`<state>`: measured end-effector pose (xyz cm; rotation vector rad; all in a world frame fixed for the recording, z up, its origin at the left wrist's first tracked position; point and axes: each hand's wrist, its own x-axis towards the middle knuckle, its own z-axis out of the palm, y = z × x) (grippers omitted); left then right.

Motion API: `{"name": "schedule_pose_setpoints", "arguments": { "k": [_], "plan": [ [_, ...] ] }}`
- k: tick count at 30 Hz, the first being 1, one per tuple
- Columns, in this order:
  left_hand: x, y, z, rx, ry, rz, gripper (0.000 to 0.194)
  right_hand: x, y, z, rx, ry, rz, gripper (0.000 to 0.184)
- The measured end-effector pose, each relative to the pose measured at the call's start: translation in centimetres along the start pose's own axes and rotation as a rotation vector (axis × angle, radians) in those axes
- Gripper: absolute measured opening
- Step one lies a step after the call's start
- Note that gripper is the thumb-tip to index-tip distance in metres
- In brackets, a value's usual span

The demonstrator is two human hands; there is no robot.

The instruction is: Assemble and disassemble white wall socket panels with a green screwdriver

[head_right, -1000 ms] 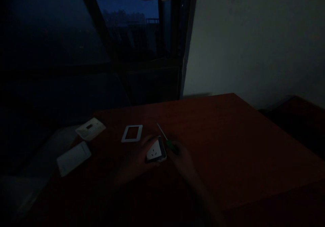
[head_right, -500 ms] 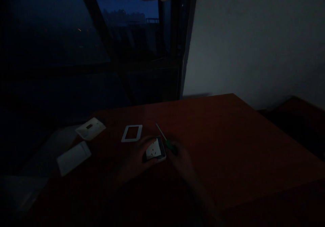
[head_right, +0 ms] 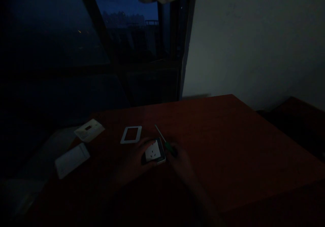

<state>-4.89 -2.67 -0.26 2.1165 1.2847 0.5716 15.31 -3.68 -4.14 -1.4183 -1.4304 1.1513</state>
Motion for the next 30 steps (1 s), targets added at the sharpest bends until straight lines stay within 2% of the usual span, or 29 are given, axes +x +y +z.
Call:
{"name": "schedule_pose_setpoints", "arguments": {
  "k": [6, 15, 24, 30],
  "plan": [
    [0.13, 0.46, -0.25, -0.007, -0.034, -0.032, 0.068, -0.06, -0.01, -0.02, 0.001, -0.002, -0.009, 0.028],
    [0.09, 0.39, -0.31, -0.034, 0.015, -0.036, 0.067, 0.01, -0.06, -0.03, -0.02, -0.008, -0.007, 0.026],
    [0.04, 0.45, -0.45, 0.033, -0.01, -0.062, 0.064, -0.02, -0.45, -0.03, -0.02, -0.014, 0.02, 0.027],
    [0.04, 0.03, -0.08, 0.065, 0.001, -0.026, 0.065, -0.04, -0.23, 0.05, -0.018, -0.007, 0.013, 0.029]
  ]
}}
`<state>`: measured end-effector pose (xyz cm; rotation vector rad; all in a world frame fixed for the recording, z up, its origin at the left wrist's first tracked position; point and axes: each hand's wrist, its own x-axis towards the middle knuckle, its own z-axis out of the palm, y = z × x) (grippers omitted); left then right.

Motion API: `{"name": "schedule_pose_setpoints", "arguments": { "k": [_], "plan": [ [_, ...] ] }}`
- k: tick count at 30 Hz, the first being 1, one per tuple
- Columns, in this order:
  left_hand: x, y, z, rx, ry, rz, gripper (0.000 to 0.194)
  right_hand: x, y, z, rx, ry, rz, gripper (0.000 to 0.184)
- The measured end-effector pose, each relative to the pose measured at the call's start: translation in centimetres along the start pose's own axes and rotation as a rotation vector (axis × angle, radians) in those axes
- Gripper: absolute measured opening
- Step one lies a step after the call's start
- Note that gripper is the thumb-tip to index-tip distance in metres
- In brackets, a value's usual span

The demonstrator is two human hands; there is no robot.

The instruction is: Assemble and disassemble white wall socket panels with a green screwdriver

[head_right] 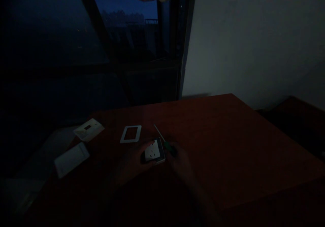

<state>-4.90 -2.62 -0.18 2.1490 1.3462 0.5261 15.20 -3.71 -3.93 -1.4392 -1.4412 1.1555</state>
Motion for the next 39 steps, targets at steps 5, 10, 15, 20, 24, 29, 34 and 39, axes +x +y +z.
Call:
{"name": "schedule_pose_setpoints", "arguments": {
  "k": [5, 10, 15, 20, 24, 29, 34, 39],
  "plan": [
    [-0.06, -0.29, 0.13, 0.028, -0.006, 0.034, 0.064, -0.01, 0.3, 0.11, 0.01, 0.002, -0.019, 0.028],
    [-0.08, -0.5, 0.23, 0.008, 0.005, 0.041, 0.064, 0.01, 0.42, 0.15, 0.006, 0.011, -0.018, 0.028],
    [-0.03, -0.25, 0.12, -0.015, -0.013, 0.035, 0.063, -0.02, 0.09, 0.04, 0.012, -0.007, -0.024, 0.028],
    [-0.14, -0.05, 0.02, -0.024, -0.018, 0.029, 0.063, -0.03, 0.11, 0.02, -0.009, -0.001, -0.036, 0.026],
    [-0.14, -0.16, 0.09, -0.029, -0.018, 0.045, 0.063, -0.07, 0.02, 0.03, -0.007, 0.003, -0.02, 0.025],
    [-0.14, -0.15, 0.05, -0.033, -0.009, 0.033, 0.062, -0.08, -0.02, -0.04, 0.0, 0.0, -0.032, 0.028],
    [-0.05, -0.07, -0.02, -0.033, -0.019, 0.033, 0.063, -0.11, -0.19, -0.08, -0.004, 0.001, -0.027, 0.027],
    [-0.08, 0.05, 0.01, -0.018, -0.021, 0.013, 0.063, -0.08, -0.15, -0.03, -0.017, 0.01, -0.036, 0.028]
  ]
}}
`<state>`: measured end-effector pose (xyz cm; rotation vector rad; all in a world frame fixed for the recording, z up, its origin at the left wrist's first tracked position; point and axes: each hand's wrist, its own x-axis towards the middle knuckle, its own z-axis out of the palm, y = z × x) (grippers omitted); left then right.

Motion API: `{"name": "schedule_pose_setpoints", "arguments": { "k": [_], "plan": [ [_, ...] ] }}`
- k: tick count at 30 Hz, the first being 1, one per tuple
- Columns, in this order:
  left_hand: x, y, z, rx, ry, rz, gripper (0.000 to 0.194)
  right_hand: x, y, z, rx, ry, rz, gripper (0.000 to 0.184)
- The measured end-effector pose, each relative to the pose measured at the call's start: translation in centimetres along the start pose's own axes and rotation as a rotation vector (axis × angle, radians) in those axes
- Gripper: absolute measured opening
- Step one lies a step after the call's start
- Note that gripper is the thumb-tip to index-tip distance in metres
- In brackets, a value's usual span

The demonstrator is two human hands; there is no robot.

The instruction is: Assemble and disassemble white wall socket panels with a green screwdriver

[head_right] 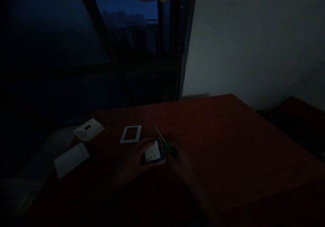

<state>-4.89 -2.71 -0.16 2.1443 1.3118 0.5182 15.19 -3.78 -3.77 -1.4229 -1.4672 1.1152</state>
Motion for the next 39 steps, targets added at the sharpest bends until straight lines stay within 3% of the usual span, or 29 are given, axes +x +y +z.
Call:
{"name": "schedule_pose_setpoints", "arguments": {
  "k": [39],
  "plan": [
    [-0.01, 0.06, -0.36, -0.054, -0.027, 0.042, 0.063, -0.03, -0.11, -0.34, 0.02, -0.034, -0.012, 0.025]
  ]
}}
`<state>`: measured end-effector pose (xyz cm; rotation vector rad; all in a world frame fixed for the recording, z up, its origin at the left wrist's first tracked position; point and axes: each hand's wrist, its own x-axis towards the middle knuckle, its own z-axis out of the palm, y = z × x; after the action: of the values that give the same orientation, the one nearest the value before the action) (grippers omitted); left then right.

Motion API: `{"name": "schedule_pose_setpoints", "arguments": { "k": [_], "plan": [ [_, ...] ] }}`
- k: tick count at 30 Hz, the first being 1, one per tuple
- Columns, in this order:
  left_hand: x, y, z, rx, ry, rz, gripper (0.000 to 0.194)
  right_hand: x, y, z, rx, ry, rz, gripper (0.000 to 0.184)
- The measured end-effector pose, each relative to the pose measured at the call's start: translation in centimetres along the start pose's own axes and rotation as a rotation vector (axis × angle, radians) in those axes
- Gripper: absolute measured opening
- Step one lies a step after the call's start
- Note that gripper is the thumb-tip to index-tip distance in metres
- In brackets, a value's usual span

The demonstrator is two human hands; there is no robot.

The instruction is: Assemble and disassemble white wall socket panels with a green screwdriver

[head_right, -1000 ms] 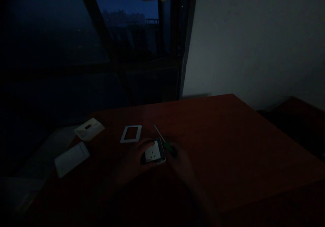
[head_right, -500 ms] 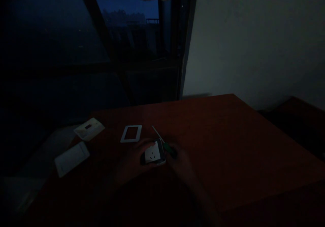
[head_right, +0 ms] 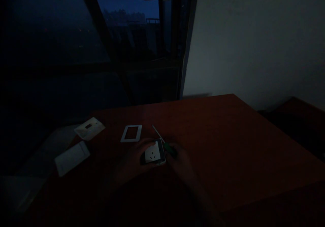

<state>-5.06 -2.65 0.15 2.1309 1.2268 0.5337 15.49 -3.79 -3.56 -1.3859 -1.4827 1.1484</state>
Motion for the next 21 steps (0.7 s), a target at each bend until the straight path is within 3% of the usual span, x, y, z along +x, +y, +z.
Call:
{"name": "schedule_pose_setpoints", "arguments": {
  "k": [5, 9, 13, 16, 21],
  "plan": [
    [-0.1, 0.2, -0.1, 0.002, -0.007, -0.011, 0.069, -0.2, 0.1, -0.5, 0.161, -0.002, 0.131, 0.026],
    [-0.6, -0.4, -1.5, 0.072, 0.09, -0.018, 0.068, -0.4, 0.1, -0.8, 0.339, 0.055, 0.226, 0.026],
    [-2.5, -2.4, -3.7, 0.301, 0.221, -0.136, 0.05, -0.4, 0.3, -0.8, 0.406, 0.078, 0.286, 0.027],
    [-4.7, -3.5, -5.2, 0.446, 0.202, -0.289, 0.036, -0.4, 0.5, -0.7, 0.404, 0.079, 0.281, 0.029],
    [-7.7, -3.0, -6.5, 0.501, 0.252, -0.424, 0.03, -0.3, 0.4, -0.6, 0.337, 0.06, 0.259, 0.029]
  ]
}}
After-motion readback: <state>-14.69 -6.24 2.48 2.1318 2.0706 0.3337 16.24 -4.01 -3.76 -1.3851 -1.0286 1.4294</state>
